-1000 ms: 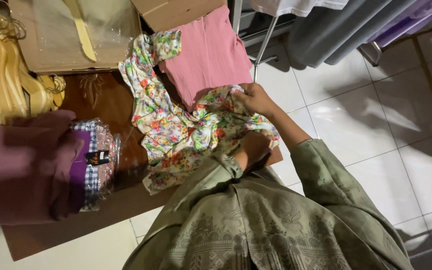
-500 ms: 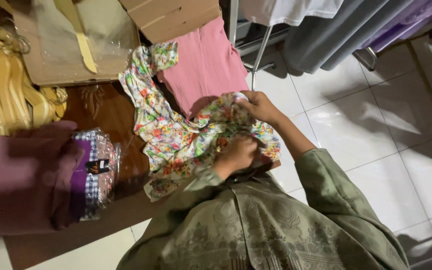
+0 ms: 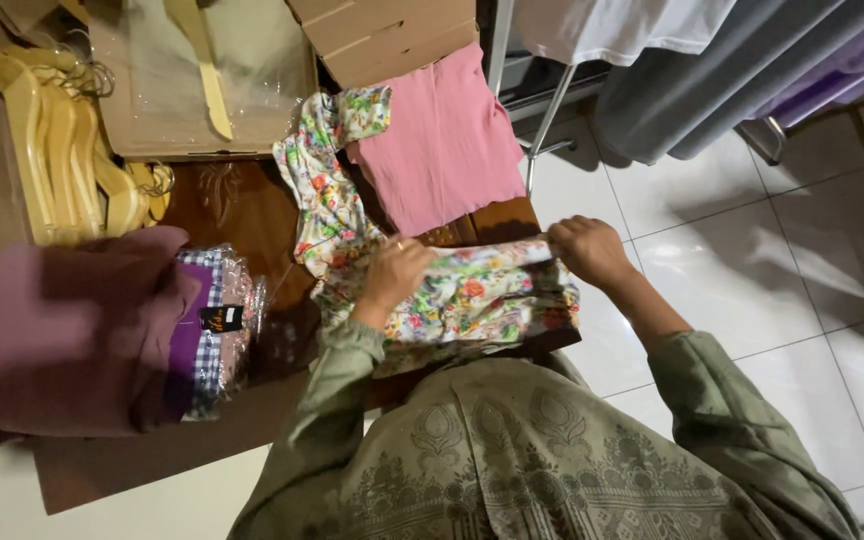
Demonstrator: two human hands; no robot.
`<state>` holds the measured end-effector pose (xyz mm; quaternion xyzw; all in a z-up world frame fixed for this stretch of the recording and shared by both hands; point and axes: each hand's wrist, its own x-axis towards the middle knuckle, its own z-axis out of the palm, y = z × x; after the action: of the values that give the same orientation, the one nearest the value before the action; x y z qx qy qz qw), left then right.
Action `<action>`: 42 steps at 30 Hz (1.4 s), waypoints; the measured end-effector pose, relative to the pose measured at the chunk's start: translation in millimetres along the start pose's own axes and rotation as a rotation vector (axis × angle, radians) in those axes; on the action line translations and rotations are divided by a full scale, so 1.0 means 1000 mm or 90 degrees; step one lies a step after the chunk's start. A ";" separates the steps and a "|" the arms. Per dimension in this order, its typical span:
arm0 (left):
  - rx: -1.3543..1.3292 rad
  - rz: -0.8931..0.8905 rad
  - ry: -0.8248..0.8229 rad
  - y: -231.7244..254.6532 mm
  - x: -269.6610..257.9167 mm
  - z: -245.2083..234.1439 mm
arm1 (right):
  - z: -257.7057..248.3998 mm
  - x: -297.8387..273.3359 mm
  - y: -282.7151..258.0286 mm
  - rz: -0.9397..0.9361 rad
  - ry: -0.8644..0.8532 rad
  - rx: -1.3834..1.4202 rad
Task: Folding various items of clothing on a workspace and then removing a garment from a mannequin.
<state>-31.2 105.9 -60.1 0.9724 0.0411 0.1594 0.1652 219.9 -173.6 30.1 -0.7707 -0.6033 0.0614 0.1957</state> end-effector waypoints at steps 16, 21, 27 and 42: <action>-0.030 0.031 0.027 0.016 -0.049 -0.036 | 0.111 -0.143 0.117 0.589 0.134 -0.152; -0.121 -0.096 -0.123 -0.009 -0.082 0.014 | 0.136 -0.102 0.094 0.530 -0.393 -0.048; -0.090 -0.152 -0.036 0.000 -0.089 -0.001 | 0.072 0.047 -0.059 0.252 0.082 0.179; -0.114 -0.213 0.052 0.013 -0.144 -0.026 | 0.276 0.284 -0.147 0.260 -0.228 1.076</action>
<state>-175.4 82.7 -74.9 0.9261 0.1945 0.1723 0.2737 70.6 188.4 -127.1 -0.4403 -0.2284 0.6397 0.5871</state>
